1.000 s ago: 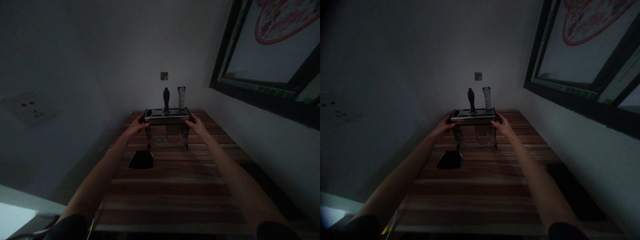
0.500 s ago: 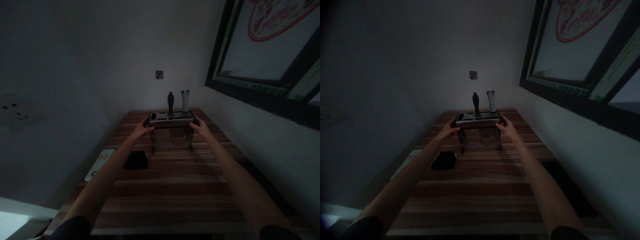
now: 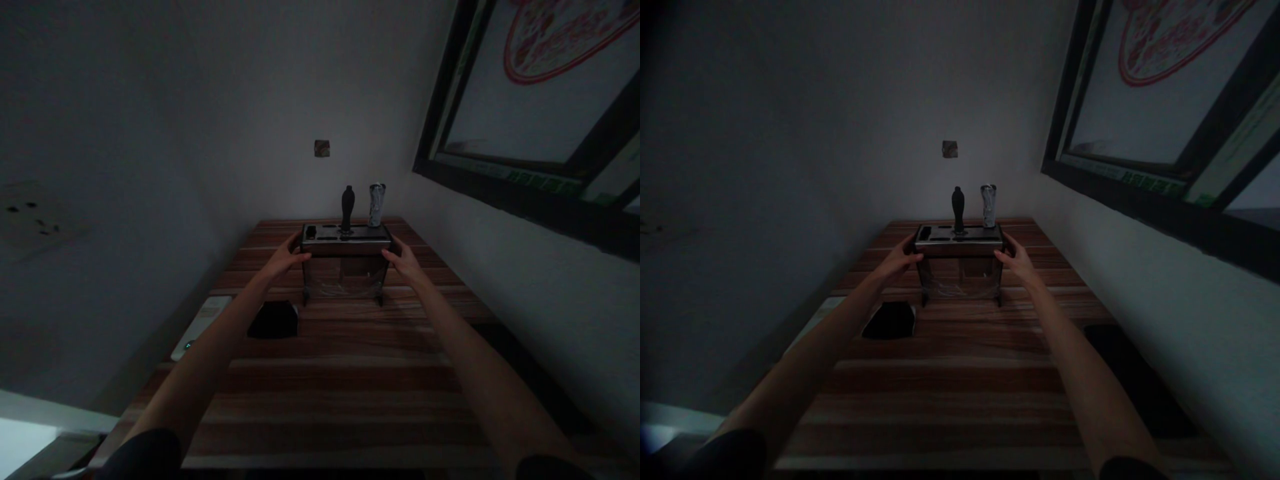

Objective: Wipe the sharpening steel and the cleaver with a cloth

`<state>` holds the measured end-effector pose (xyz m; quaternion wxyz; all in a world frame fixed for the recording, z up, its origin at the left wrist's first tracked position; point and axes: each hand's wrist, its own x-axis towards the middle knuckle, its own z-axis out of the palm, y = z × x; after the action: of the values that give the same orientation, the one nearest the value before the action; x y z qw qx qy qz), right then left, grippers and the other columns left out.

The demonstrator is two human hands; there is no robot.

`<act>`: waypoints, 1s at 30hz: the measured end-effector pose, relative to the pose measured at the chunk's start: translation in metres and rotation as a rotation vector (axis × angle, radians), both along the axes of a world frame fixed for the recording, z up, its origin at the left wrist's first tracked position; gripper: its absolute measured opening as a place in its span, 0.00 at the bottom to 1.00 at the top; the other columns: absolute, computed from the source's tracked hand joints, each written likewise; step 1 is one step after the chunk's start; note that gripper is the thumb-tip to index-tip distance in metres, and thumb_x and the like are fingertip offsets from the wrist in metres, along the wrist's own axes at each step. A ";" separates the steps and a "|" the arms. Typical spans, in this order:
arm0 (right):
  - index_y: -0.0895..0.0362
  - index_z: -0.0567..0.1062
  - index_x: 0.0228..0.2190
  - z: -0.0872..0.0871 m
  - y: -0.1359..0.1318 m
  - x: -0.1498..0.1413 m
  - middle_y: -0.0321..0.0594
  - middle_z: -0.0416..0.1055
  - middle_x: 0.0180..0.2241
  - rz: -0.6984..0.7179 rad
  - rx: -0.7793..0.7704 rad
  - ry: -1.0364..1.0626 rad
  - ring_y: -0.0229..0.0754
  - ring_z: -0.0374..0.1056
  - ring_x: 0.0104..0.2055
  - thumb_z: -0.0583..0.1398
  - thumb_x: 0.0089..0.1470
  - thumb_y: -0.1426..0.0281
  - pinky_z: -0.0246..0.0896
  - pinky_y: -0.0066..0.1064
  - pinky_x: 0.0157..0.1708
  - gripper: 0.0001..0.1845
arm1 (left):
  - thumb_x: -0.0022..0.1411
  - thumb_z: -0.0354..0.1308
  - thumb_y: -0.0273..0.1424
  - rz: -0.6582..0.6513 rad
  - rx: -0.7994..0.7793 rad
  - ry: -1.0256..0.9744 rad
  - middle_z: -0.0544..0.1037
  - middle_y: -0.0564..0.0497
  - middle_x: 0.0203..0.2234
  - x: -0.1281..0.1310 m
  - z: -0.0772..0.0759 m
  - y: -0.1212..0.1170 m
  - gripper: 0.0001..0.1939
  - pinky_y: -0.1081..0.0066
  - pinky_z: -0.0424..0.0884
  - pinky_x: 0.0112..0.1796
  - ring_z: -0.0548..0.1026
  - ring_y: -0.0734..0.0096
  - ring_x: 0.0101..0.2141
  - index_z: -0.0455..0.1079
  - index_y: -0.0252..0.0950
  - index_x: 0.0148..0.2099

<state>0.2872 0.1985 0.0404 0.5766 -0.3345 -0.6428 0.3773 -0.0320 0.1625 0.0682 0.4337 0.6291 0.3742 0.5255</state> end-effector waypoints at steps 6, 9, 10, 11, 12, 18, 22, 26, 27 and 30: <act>0.55 0.71 0.47 -0.001 -0.001 0.000 0.42 0.71 0.49 -0.016 -0.002 -0.001 0.48 0.64 0.52 0.66 0.39 0.58 0.53 0.42 0.56 0.32 | 0.42 0.68 0.40 0.008 0.026 0.055 0.62 0.38 0.58 0.000 -0.001 -0.002 0.46 0.55 0.56 0.55 0.62 0.51 0.56 0.55 0.34 0.61; 0.55 0.72 0.45 -0.003 -0.002 0.000 0.42 0.71 0.48 -0.029 0.000 -0.006 0.48 0.64 0.52 0.66 0.39 0.57 0.52 0.42 0.56 0.30 | 0.42 0.67 0.41 0.013 0.043 0.080 0.63 0.39 0.57 -0.001 -0.002 -0.001 0.45 0.55 0.57 0.55 0.63 0.52 0.56 0.55 0.35 0.61; 0.55 0.72 0.45 -0.004 -0.003 0.000 0.42 0.71 0.48 -0.035 0.000 -0.007 0.48 0.64 0.52 0.66 0.39 0.57 0.53 0.43 0.56 0.30 | 0.43 0.67 0.41 0.015 0.049 0.085 0.63 0.39 0.57 -0.001 -0.002 -0.001 0.45 0.55 0.57 0.55 0.63 0.52 0.56 0.55 0.36 0.61; 0.55 0.72 0.44 -0.005 -0.003 0.000 0.41 0.71 0.48 -0.041 0.000 -0.007 0.48 0.64 0.52 0.66 0.39 0.57 0.53 0.42 0.56 0.30 | 0.43 0.67 0.42 0.017 0.056 0.088 0.63 0.39 0.57 -0.001 -0.003 -0.001 0.45 0.56 0.56 0.55 0.62 0.52 0.56 0.55 0.36 0.61; 0.55 0.72 0.44 -0.006 -0.003 0.000 0.41 0.71 0.48 -0.047 0.000 -0.005 0.48 0.64 0.52 0.66 0.38 0.56 0.53 0.42 0.56 0.30 | 0.43 0.67 0.42 0.019 0.063 0.090 0.62 0.39 0.58 -0.001 -0.004 -0.001 0.45 0.56 0.56 0.56 0.62 0.51 0.56 0.55 0.35 0.61; 0.54 0.71 0.46 -0.015 -0.004 -0.002 0.42 0.71 0.49 -0.065 -0.007 0.015 0.48 0.65 0.51 0.65 0.39 0.53 0.54 0.44 0.55 0.32 | 0.46 0.64 0.45 0.020 0.109 0.101 0.61 0.40 0.59 0.000 -0.008 -0.001 0.45 0.56 0.53 0.57 0.59 0.52 0.58 0.53 0.36 0.62; 0.53 0.68 0.48 -0.011 -0.011 -0.003 0.44 0.68 0.50 -0.086 0.013 0.026 0.48 0.64 0.52 0.64 0.40 0.52 0.54 0.43 0.55 0.35 | 0.48 0.62 0.47 -0.006 0.138 0.108 0.58 0.43 0.60 -0.004 -0.006 -0.006 0.44 0.59 0.51 0.58 0.56 0.55 0.59 0.52 0.38 0.62; 0.53 0.65 0.50 0.002 -0.036 -0.002 0.45 0.65 0.53 -0.163 0.073 0.035 0.48 0.61 0.54 0.66 0.38 0.55 0.55 0.41 0.54 0.37 | 0.56 0.54 0.47 -0.011 0.136 0.150 0.58 0.42 0.60 -0.021 0.000 -0.017 0.36 0.60 0.54 0.57 0.57 0.58 0.59 0.52 0.39 0.62; 0.53 0.66 0.49 0.005 -0.045 -0.001 0.45 0.66 0.51 -0.240 0.107 0.043 0.48 0.62 0.52 0.66 0.40 0.56 0.56 0.41 0.53 0.34 | 0.59 0.51 0.47 0.028 0.131 0.188 0.59 0.42 0.60 -0.027 0.000 -0.020 0.33 0.60 0.55 0.56 0.58 0.59 0.59 0.52 0.38 0.62; 0.53 0.69 0.41 0.007 -0.079 -0.001 0.41 0.69 0.41 -0.489 0.158 0.059 0.44 0.66 0.44 0.62 0.48 0.59 0.61 0.38 0.47 0.19 | 0.60 0.48 0.46 0.214 0.107 0.406 0.65 0.41 0.55 -0.049 -0.006 -0.033 0.29 0.60 0.59 0.53 0.64 0.61 0.54 0.56 0.35 0.59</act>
<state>0.2863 0.1197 0.0472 0.6937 -0.4226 -0.5532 0.1850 -0.0805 0.1296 0.0622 0.2576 0.7007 0.4898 0.4503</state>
